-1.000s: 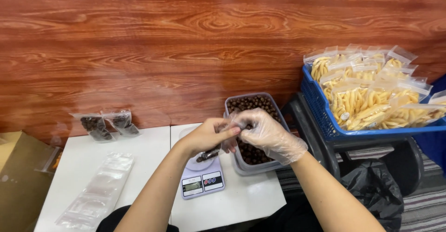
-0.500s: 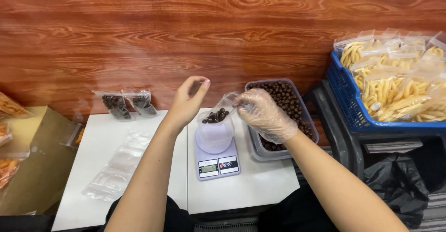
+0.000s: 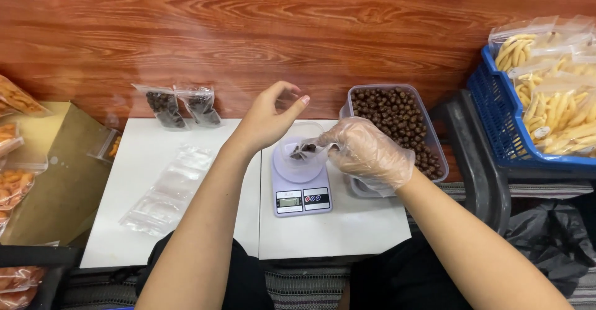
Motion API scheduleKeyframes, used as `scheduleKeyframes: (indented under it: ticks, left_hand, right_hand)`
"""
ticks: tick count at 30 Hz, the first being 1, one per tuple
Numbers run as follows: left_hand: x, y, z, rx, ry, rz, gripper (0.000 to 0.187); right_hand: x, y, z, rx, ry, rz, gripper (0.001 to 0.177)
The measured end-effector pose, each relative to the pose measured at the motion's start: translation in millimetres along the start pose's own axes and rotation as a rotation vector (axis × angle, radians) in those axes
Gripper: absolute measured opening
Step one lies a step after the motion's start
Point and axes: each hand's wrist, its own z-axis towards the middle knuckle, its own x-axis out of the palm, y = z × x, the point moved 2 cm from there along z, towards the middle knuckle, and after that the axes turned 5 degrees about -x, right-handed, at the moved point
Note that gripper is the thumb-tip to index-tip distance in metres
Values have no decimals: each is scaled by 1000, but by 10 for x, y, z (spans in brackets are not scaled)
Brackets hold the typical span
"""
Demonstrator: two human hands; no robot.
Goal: Packing chocolate balls into small plastic bags and weighing them on a digital scale for portion control.
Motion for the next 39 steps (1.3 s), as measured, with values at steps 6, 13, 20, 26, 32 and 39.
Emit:
scheduleKeyframes:
  ticks: [6,13,20,26,32,39]
  left_hand:
    - [37,-13,1,-42,46,6,40]
    - [20,-26,-10,-63,57,49,42]
    - [47,13,22,-54,56,90,40]
    - [121,216,70,-45,126,257,37]
    - [199,221,-84,-182,379,778,77]
    - [478,-198,-158,478,-43,689,115]
  right_hand:
    - [12,-85,-18,68,-25,43,18]
    - [-68,-87,-84,123,-66,105,23]
    - [-5,-149,-81,-28,-125,61,23]
    - [302,-247,39,-236,-47,8,30]
    - [312,-351,102,-225,-132,-108,11]
    - [-46,-478,-147,179,-420,675,17]
